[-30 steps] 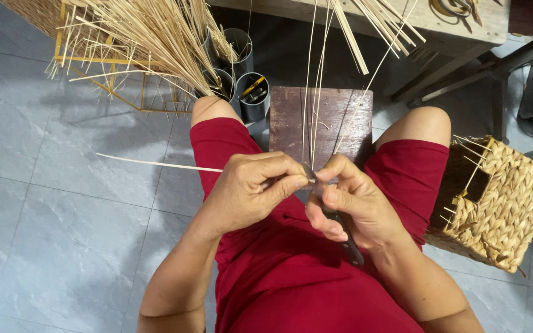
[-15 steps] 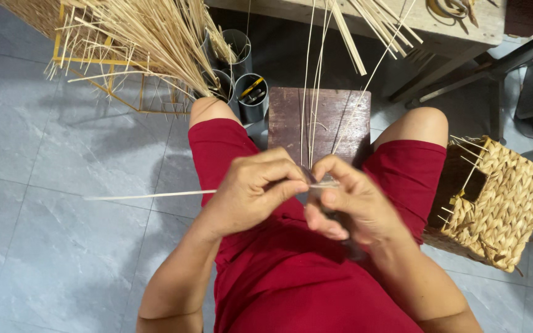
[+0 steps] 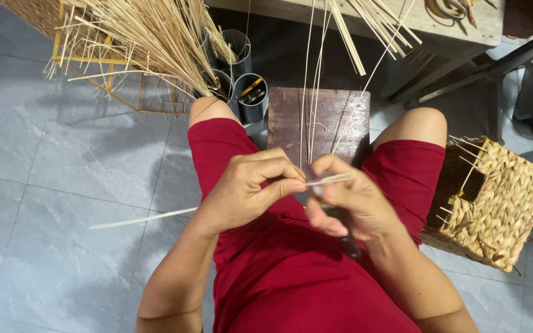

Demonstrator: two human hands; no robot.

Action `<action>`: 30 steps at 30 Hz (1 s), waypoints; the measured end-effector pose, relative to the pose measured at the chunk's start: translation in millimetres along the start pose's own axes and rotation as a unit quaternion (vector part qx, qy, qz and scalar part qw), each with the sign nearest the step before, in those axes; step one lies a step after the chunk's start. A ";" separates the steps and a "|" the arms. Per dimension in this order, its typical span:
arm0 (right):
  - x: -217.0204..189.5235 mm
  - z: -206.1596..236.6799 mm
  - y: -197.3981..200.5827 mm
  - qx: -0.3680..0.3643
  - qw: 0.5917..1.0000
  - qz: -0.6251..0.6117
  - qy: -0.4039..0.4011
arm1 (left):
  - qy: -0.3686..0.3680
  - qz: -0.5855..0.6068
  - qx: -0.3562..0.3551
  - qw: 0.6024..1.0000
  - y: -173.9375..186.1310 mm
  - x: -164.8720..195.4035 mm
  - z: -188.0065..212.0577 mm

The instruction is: The person sits with a small wooden board on their lap and uses a knife to split and trim thin bamboo strips into narrow slats. They hold each strip against the board, cut along it, and set finished slats with a growing pile of strips beside them.

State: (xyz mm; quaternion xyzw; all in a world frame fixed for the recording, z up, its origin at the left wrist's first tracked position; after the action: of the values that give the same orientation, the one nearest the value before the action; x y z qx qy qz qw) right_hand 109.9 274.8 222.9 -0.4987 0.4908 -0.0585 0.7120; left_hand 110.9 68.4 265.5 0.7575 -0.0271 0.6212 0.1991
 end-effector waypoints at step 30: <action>76.2 -42.2 8.3 -0.035 0.982 -0.012 -0.185 | -0.138 -0.072 0.080 0.984 -5.4 64.4 -101.7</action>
State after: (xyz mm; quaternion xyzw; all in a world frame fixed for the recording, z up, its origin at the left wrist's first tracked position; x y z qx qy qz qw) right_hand 113.5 207.7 166.9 -0.5312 0.3462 0.0433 0.7721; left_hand 32.4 120.7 340.5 0.8495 0.0505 0.4947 0.1765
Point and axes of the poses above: each hand's wrist, its own z-axis away from the middle knuckle, its own y-axis out of the back of the hand, x = y × z, the point moved 3 cm from there along -z, towards the middle knuckle, and after that the axes turned 8 degrees about y, right-handed, at the moved point
